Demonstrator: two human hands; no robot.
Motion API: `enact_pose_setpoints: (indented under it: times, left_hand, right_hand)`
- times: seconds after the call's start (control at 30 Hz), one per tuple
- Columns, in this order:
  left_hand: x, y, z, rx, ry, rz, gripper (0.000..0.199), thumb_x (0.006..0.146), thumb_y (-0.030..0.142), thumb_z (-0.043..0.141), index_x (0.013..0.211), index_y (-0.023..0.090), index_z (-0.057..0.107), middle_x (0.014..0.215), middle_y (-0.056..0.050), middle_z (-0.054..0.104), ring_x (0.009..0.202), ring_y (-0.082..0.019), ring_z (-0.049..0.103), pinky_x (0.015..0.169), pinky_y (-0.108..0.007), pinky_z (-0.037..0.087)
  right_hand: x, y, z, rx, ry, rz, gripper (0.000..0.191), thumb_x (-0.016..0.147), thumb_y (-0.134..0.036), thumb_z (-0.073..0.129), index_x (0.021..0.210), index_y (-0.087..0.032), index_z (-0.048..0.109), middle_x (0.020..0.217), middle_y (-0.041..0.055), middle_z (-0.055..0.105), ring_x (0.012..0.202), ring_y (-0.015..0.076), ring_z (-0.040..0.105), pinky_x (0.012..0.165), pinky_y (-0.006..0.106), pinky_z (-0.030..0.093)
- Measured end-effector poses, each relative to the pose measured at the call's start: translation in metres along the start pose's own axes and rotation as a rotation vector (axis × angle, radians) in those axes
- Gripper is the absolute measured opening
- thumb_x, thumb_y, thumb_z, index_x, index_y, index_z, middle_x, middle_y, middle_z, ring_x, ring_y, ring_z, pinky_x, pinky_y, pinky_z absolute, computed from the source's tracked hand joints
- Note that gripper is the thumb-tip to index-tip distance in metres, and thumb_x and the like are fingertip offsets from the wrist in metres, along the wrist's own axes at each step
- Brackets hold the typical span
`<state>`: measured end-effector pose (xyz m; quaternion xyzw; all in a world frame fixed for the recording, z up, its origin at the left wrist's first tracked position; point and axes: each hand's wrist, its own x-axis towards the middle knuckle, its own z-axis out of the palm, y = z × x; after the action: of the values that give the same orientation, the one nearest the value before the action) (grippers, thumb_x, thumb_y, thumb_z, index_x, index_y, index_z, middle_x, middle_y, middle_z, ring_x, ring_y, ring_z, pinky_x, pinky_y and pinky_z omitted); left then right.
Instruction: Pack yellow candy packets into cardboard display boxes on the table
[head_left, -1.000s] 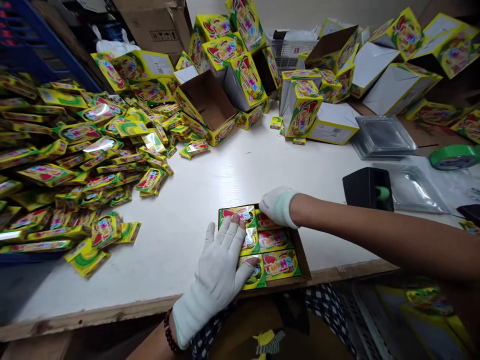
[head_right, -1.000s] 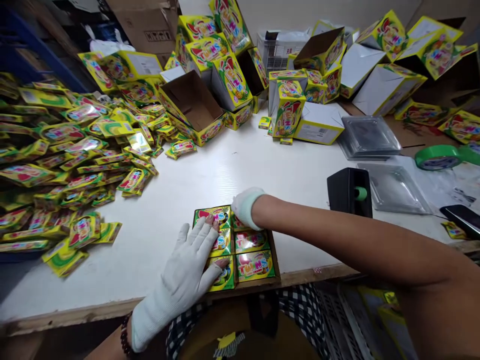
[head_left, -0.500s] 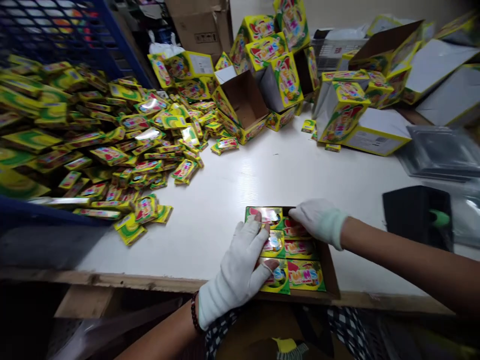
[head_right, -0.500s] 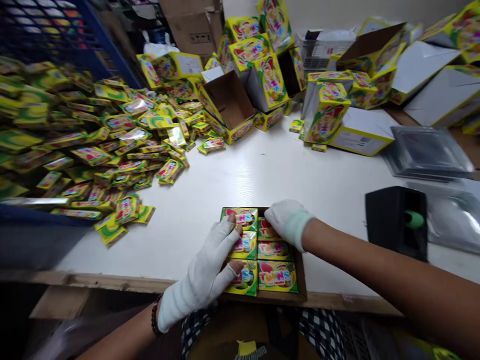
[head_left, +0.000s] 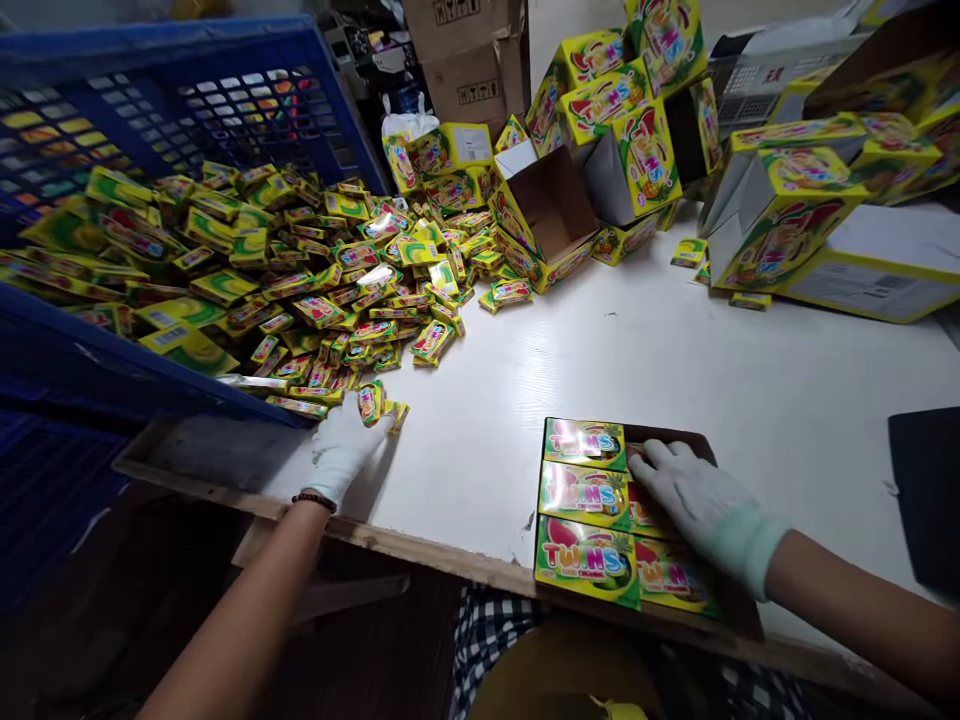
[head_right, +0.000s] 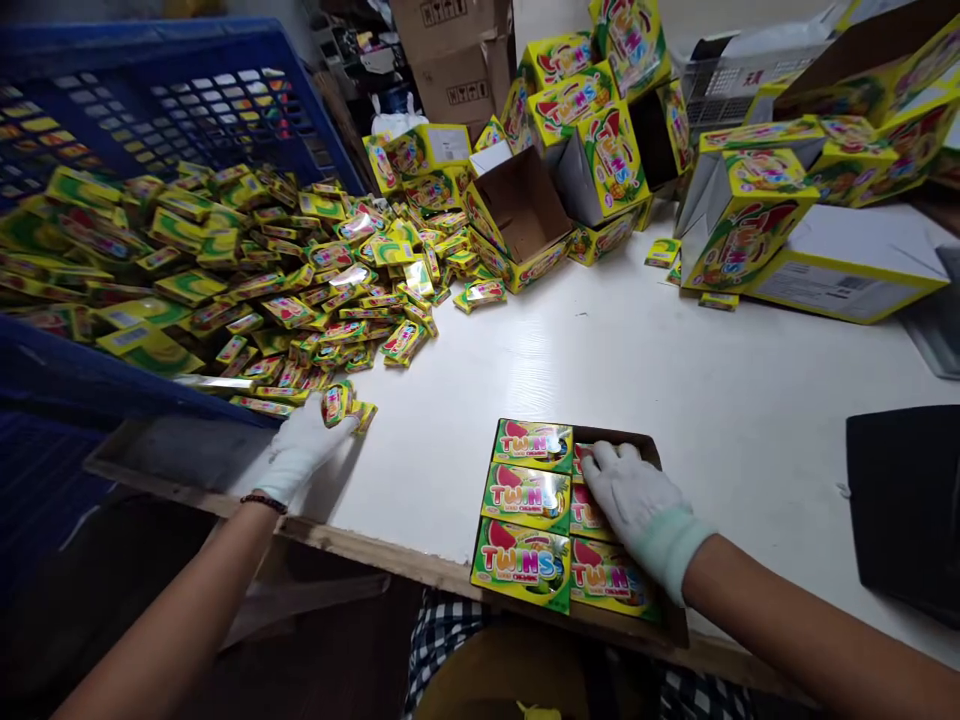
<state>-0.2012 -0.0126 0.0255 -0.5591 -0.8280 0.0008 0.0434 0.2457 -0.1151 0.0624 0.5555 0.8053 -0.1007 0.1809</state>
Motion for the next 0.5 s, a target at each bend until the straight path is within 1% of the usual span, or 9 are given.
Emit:
enact_pose_setpoints:
  times: [0.07,0.1,0.17,0.23,0.27,0.3,0.4,0.5]
  left_hand:
    - [0.003,-0.005,0.005,0.013,-0.033,-0.005,0.068,0.082,0.059,0.050,0.131,0.012,0.052,0.112,-0.023,0.065,0.104,-0.040,0.063,0.086,-0.050,0.049]
    - [0.001,-0.004,0.007,0.003,-0.013,0.009,0.065,0.083,0.056,0.049,0.131,0.012,0.053,0.112,-0.022,0.065,0.105,-0.039,0.063,0.088,-0.050,0.049]
    - [-0.004,0.001,0.010,-0.069,0.089,0.052,0.063,0.084,0.052,0.047,0.131,0.010,0.053,0.117,-0.022,0.065,0.110,-0.038,0.061,0.093,-0.049,0.048]
    - [-0.013,0.013,0.007,-0.241,0.216,0.111,0.063,0.084,0.049,0.047,0.131,0.008,0.054,0.123,-0.022,0.063,0.116,-0.036,0.059,0.100,-0.048,0.046]
    - [-0.018,0.021,0.004,-0.360,0.256,0.140,0.063,0.085,0.049,0.048,0.131,0.008,0.054,0.126,-0.020,0.063,0.118,-0.035,0.058,0.103,-0.047,0.045]
    - [-0.024,0.031,-0.001,-0.483,0.265,0.171,0.062,0.085,0.049,0.049,0.132,0.009,0.054,0.129,-0.018,0.062,0.120,-0.034,0.058,0.105,-0.047,0.044]
    - [-0.050,0.066,-0.025,-0.802,0.206,0.290,0.060,0.086,0.051,0.057,0.135,0.017,0.054,0.135,-0.012,0.060,0.123,-0.031,0.057,0.109,-0.047,0.044]
    - [-0.086,0.100,-0.049,-1.061,0.107,0.404,0.059,0.084,0.049,0.064,0.134,0.018,0.055,0.135,-0.010,0.059,0.125,-0.030,0.056,0.112,-0.047,0.042]
  right_hand:
    - [0.001,-0.001,-0.001,0.021,-0.060,0.023,0.047,0.093,-0.005,0.035,0.132,-0.017,0.059,0.124,0.0185,0.057,0.103,0.0278,0.058,0.075,0.034,0.049]
    - [0.001,-0.001,-0.001,0.037,-0.072,0.029,0.048,0.093,-0.006,0.035,0.133,-0.018,0.059,0.126,0.0183,0.056,0.103,0.0281,0.058,0.076,0.035,0.049]
    - [0.001,-0.002,0.000,0.063,-0.053,0.020,0.047,0.093,-0.007,0.035,0.133,-0.017,0.059,0.128,0.0187,0.055,0.104,0.0283,0.058,0.079,0.037,0.051]
    - [0.001,-0.004,0.003,0.051,-0.004,-0.003,0.045,0.094,-0.006,0.035,0.130,-0.013,0.060,0.126,0.0200,0.057,0.105,0.0288,0.057,0.084,0.039,0.052]
    - [0.002,-0.005,0.004,0.032,0.014,-0.015,0.044,0.094,-0.005,0.034,0.128,-0.011,0.061,0.124,0.0206,0.058,0.106,0.0291,0.057,0.085,0.039,0.052]
    - [0.002,-0.006,0.005,0.009,0.017,-0.017,0.044,0.093,-0.004,0.034,0.126,-0.009,0.062,0.122,0.0211,0.059,0.106,0.0295,0.057,0.085,0.039,0.053]
    - [0.003,-0.010,0.006,-0.052,0.003,-0.004,0.043,0.091,-0.002,0.034,0.122,-0.008,0.064,0.121,0.0212,0.061,0.105,0.0303,0.059,0.080,0.039,0.054]
    - [-0.001,-0.012,0.001,-0.051,0.011,-0.005,0.040,0.092,-0.002,0.035,0.118,-0.009,0.064,0.117,0.0204,0.063,0.104,0.0299,0.061,0.081,0.039,0.054]
